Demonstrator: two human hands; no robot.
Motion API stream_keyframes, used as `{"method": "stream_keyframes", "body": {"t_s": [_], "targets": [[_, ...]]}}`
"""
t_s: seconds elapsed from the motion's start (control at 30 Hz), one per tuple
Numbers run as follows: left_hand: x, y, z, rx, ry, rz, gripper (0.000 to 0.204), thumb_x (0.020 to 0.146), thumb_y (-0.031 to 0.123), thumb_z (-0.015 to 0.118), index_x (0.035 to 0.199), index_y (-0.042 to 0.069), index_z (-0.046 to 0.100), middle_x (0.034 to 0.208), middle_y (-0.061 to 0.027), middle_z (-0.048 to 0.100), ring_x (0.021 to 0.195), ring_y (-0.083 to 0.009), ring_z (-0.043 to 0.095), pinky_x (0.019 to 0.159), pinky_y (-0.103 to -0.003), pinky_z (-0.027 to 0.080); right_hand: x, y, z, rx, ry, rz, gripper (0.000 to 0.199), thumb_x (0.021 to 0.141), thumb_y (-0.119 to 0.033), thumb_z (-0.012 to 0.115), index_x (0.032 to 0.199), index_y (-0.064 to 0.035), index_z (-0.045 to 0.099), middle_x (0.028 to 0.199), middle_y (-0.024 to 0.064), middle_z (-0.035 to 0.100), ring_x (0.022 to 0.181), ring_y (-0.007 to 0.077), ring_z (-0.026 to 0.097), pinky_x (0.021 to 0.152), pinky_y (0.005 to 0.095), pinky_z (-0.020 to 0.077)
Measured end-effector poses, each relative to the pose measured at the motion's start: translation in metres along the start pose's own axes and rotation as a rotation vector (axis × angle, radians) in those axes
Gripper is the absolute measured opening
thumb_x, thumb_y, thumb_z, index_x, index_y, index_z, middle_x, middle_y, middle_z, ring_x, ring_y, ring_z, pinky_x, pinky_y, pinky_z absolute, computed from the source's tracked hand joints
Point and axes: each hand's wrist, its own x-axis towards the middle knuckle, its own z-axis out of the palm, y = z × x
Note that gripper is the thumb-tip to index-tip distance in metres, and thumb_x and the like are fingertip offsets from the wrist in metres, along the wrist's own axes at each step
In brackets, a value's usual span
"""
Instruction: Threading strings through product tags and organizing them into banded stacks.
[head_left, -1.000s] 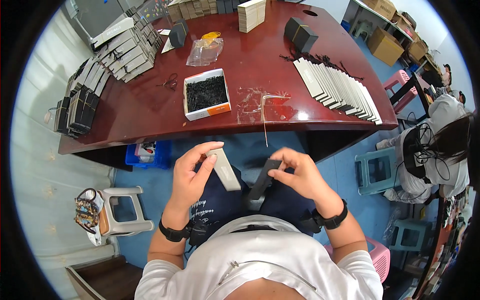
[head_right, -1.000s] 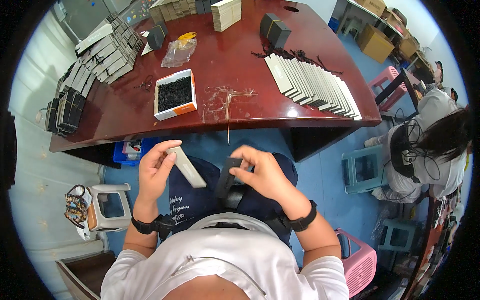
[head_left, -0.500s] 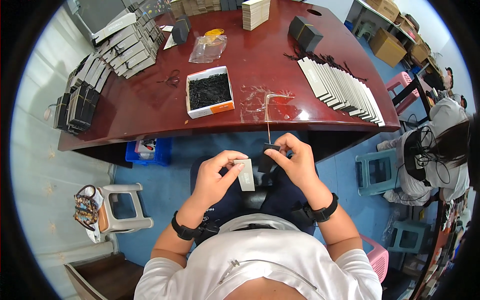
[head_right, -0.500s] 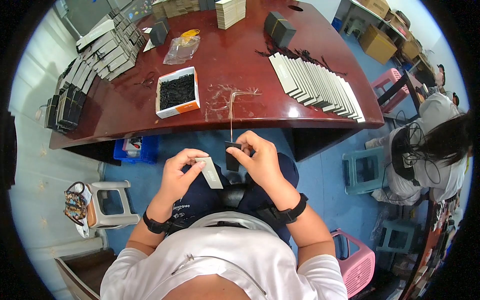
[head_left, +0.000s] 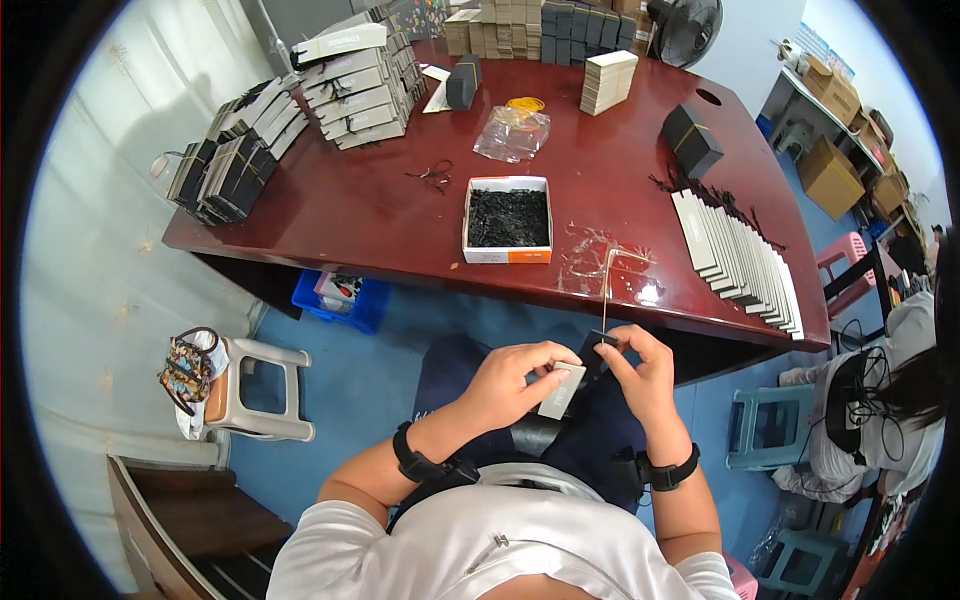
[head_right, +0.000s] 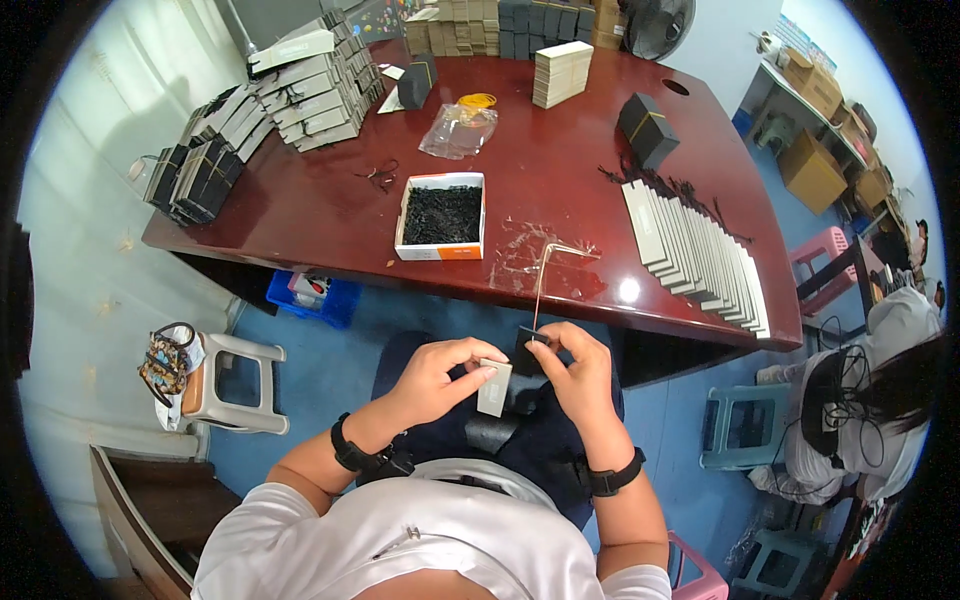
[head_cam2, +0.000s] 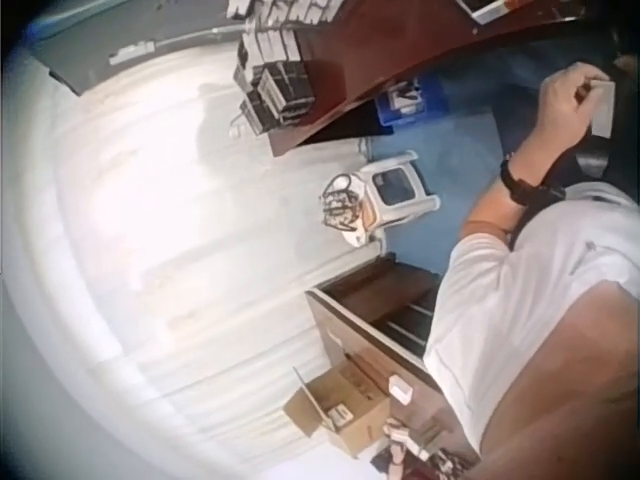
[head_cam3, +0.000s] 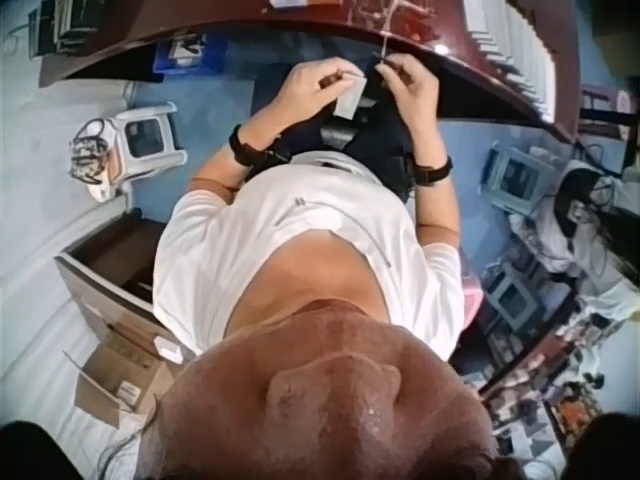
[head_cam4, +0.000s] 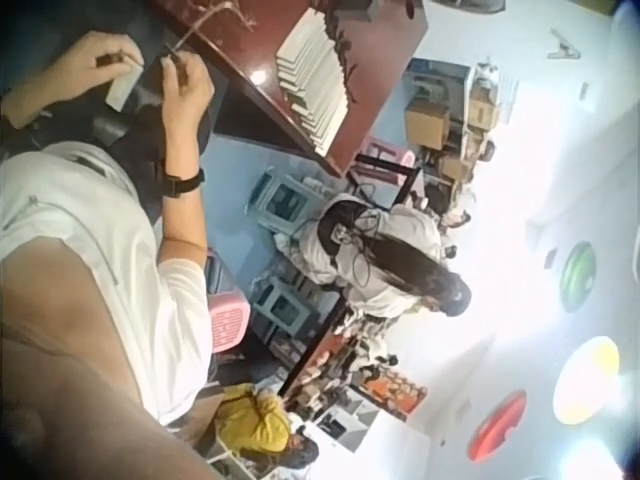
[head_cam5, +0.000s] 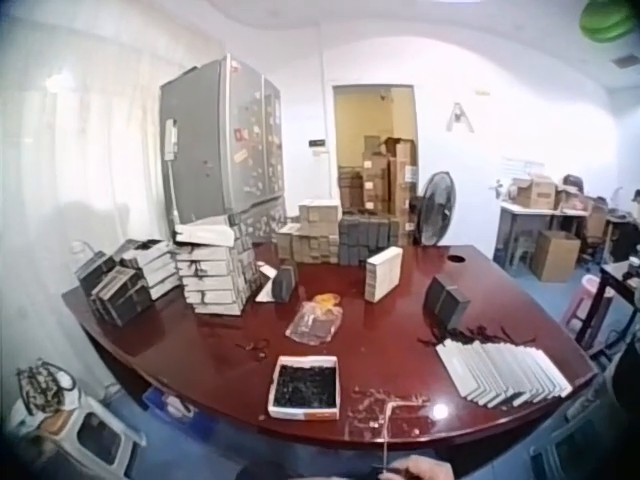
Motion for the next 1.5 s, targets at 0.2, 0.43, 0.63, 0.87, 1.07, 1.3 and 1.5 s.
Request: {"method": "stream_keyframes", "body": {"t_s": [0.2,0.43,0.63,0.87,1.07,1.3,1.5], "targets": [[0.032,-0.004,0.02,0.107,0.047,0.221,0.017,0.083,0.003,0.062,0.1,0.004,0.064,0.088,-0.0096,0.064,0.077,-0.0238,0.063,0.067,-0.031,0.049,0.008,0.008,0.003,-0.023,0.17,0.041,0.017,0.079,-0.004,0.07,0.092,-0.0009,0.058,0.075,0.0083,0.064,0.066,0.0155,0.062,0.066,0.0272,0.049],[0.039,-0.009,0.027,0.225,0.109,0.279,0.015,0.082,0.007,0.066,0.097,0.005,0.063,0.086,-0.0097,0.063,0.075,-0.0267,0.063,0.064,-0.034,0.049,0.015,0.004,-0.002,-0.25,0.199,-0.018,0.016,0.079,-0.006,0.07,0.085,-0.0023,0.056,0.073,0.0087,0.062,0.064,0.0187,0.063,0.062,0.028,0.0486],[0.042,-0.018,0.033,0.239,0.154,0.352,0.013,0.086,0.012,0.063,0.097,0.006,0.062,0.086,-0.0079,0.061,0.076,-0.0269,0.062,0.064,-0.036,0.05,-0.006,-0.001,-0.005,-0.048,0.193,-0.025,0.01,0.084,-0.003,0.064,0.092,0.0006,0.062,0.082,0.0094,0.064,0.071,0.0159,0.063,0.068,0.027,0.0491],[0.044,-0.024,0.029,0.382,0.169,0.434,0.029,0.08,0.003,0.066,0.109,0.008,0.064,0.104,-0.0093,0.057,0.076,-0.0234,0.061,0.064,-0.032,0.051,-0.007,-0.001,0.001,0.007,0.117,-0.043,0.011,0.082,-0.001,0.064,0.092,0.0015,0.062,0.083,0.0089,0.065,0.07,0.015,0.062,0.068,0.0259,0.0485],[0.044,-0.007,0.012,0.452,0.223,0.45,0.033,0.077,-0.001,0.065,0.108,0.01,0.065,0.114,-0.0093,0.055,0.087,-0.0245,0.06,0.075,-0.034,0.052,0.014,0.013,0.014,-0.06,0.274,-0.037,0.01,0.079,-0.005,0.068,0.084,0.0001,0.061,0.074,0.0078,0.063,0.063,0.0151,0.059,0.062,0.0264,0.0476],[0.07,-0.007,-0.118,0.447,0.602,0.206,0.015,0.083,0.003,0.061,0.097,0.005,0.068,0.092,-0.0075,0.063,0.08,-0.0168,0.061,0.071,-0.027,0.048,0.017,0.011,0.011,-0.273,0.334,-0.068,0.017,0.076,-0.008,0.072,0.075,-0.0048,0.055,0.065,0.0076,0.059,0.058,0.0208,0.059,0.055,0.0299,0.0451],[0.099,-0.083,-0.221,0.809,0.519,-0.182,0.016,0.081,0.008,0.063,0.096,0.008,0.068,0.092,-0.0064,0.064,0.081,-0.021,0.064,0.072,-0.033,0.05,-0.006,0.011,0.004,-0.283,0.217,-0.065,0.015,0.076,-0.007,0.07,0.074,-0.0051,0.056,0.064,0.0071,0.058,0.056,0.0207,0.058,0.054,0.0308,0.0444]]}}
